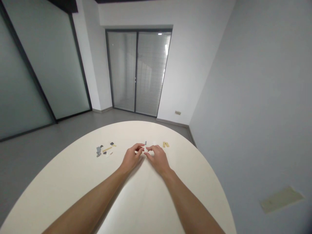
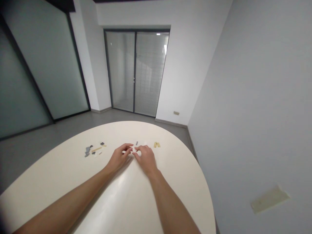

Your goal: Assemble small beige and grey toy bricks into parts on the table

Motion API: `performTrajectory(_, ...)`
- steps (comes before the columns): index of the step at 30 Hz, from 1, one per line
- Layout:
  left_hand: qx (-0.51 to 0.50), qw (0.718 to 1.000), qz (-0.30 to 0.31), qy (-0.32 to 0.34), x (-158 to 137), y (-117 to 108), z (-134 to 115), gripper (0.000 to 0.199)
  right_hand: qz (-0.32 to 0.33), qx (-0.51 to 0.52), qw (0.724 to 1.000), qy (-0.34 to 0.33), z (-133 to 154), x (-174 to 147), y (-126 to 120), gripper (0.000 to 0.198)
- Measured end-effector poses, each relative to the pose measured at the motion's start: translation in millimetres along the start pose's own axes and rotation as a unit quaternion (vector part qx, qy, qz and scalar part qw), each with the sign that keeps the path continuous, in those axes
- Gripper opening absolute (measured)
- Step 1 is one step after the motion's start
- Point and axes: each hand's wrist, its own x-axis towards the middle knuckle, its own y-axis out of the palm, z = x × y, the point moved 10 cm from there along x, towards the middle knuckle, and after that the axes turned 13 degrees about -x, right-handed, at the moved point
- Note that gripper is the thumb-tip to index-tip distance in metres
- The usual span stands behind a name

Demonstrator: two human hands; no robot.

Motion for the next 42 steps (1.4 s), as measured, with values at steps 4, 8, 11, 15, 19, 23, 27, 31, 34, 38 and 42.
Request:
performTrajectory(4, 0.002, 1.0, 0.001, 0.004, 0.2, 0.5, -1.1, 0.032, -0.005, -0.001, 1.0, 0.005, 0.1, 0.6, -2.0, 0.012)
performTrajectory(8, 0.001, 1.0, -0.007, 0.008, 1.3, -1.1, -2.3, 0.031, -0.01, -0.002, 1.0, -0.002, 0.3, 0.6, -1.9, 0.011)
performTrajectory(11, 0.007, 1.0, -0.013, 0.003, 1.9, -2.7, 0.3, 0.031, -0.001, 0.001, 1.0, -0.014, 2.1, 0.3, 0.2, 0.01)
performTrajectory(15, 0.015, 1.0, -0.006, 0.001, 1.6, -1.7, 2.6, 0.031, 0.007, 0.008, 1.0, -0.027, 6.1, 0.3, 0.3, 0.01)
performTrajectory(19, 0.01, 1.0, -0.001, 0.013, 1.2, -0.2, -0.5, 0.028, 0.019, 0.017, 0.999, -0.025, 7.4, 0.1, 1.2, 0.03)
performTrajectory(23, 0.003, 1.0, -0.009, 0.02, 1.8, -1.3, -1.8, 0.026, 0.022, 0.02, 0.999, -0.03, 7.5, -0.2, 2.0, 0.031)
performTrajectory(27, -0.004, 1.0, 0.001, 0.018, 2.0, 0.9, 0.3, 0.026, 0.015, 0.013, 0.999, -0.027, 5.9, 0.1, 1.2, 0.028)
performTrajectory(31, -0.008, 1.0, 0.012, 0.016, 2.0, 3.2, 3.2, 0.026, 0.011, 0.01, 1.0, -0.027, 5.4, -0.2, 1.2, 0.028)
performTrajectory(34, -0.005, 1.0, 0.008, 0.017, 2.3, 2.4, 4.2, 0.026, 0.013, 0.002, 1.0, -0.028, 5.5, -0.4, 1.9, 0.028)
performTrajectory(38, 0.0, 1.0, 0.013, 0.013, 2.1, 3.2, 4.0, 0.027, 0.033, -0.01, 0.999, -0.028, 6.1, 0.2, 4.8, 0.028)
performTrajectory(42, 0.014, 1.0, 0.016, 0.006, 0.7, 3.4, 4.2, 0.029, 0.053, -0.022, 0.998, -0.027, 6.3, 1.0, 7.5, 0.024)
